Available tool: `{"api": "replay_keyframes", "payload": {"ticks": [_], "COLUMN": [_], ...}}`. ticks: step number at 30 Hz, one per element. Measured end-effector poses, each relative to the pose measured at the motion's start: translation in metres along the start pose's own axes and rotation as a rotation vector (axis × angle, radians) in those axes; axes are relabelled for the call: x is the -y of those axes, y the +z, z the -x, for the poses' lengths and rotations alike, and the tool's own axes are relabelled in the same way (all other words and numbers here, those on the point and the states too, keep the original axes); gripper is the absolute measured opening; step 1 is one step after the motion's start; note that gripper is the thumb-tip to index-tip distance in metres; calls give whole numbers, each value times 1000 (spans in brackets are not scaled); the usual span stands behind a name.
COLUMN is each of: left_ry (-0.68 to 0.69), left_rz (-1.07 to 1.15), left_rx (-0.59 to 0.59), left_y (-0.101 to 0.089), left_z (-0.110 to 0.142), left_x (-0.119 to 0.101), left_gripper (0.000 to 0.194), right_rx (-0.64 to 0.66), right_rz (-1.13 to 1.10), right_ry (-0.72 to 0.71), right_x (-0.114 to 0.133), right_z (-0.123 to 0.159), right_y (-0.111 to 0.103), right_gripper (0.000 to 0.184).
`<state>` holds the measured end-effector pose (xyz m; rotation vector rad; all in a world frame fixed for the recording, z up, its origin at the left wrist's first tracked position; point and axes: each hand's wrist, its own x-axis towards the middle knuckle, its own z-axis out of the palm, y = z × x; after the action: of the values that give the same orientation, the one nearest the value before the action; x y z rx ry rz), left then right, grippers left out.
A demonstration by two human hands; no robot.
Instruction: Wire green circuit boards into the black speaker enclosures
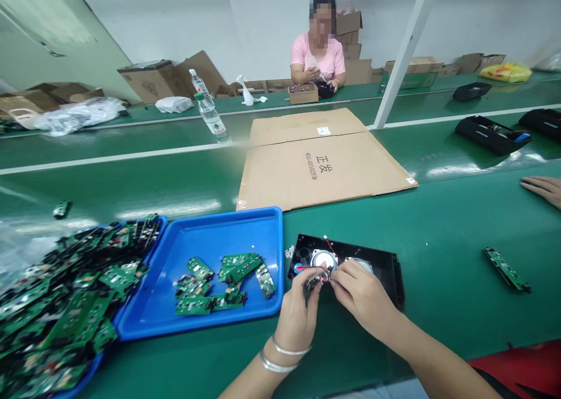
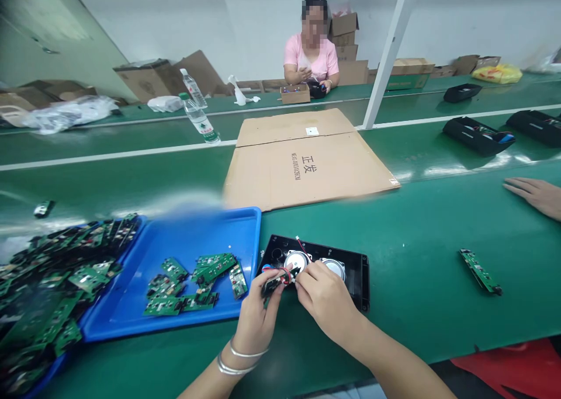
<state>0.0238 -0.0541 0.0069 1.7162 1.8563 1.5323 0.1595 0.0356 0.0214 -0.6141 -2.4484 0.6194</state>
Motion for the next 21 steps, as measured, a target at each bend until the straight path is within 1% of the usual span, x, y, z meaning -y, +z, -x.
{"api": "replay_keyframes", "payload": {"ticks": [4,7,11,14,21], "left_ry": [39,77,60,-1,-277], "left_rz": [-40,-91,-92,-47,257], "left_rx": [4,-10,21,33,73], "left_y": [1,0,-2,-3,-2], "left_z": [0,0,0,1,3], "left_x": [-1,-1,-2,-2,-4], "left_gripper": [23,22,24,23,17], "right_rx": [-18,-33,-23,-23,-39], "right_rz": [-8,-11,-23,-21,-3], "right_ry": [28,19,13,29,19], "right_x": [-1,-1,1,0,-2], "right_z": [1,0,0,1,1], "right_y": [0,0,-1,1,3], "right_gripper": [21,21,21,21,24]}}
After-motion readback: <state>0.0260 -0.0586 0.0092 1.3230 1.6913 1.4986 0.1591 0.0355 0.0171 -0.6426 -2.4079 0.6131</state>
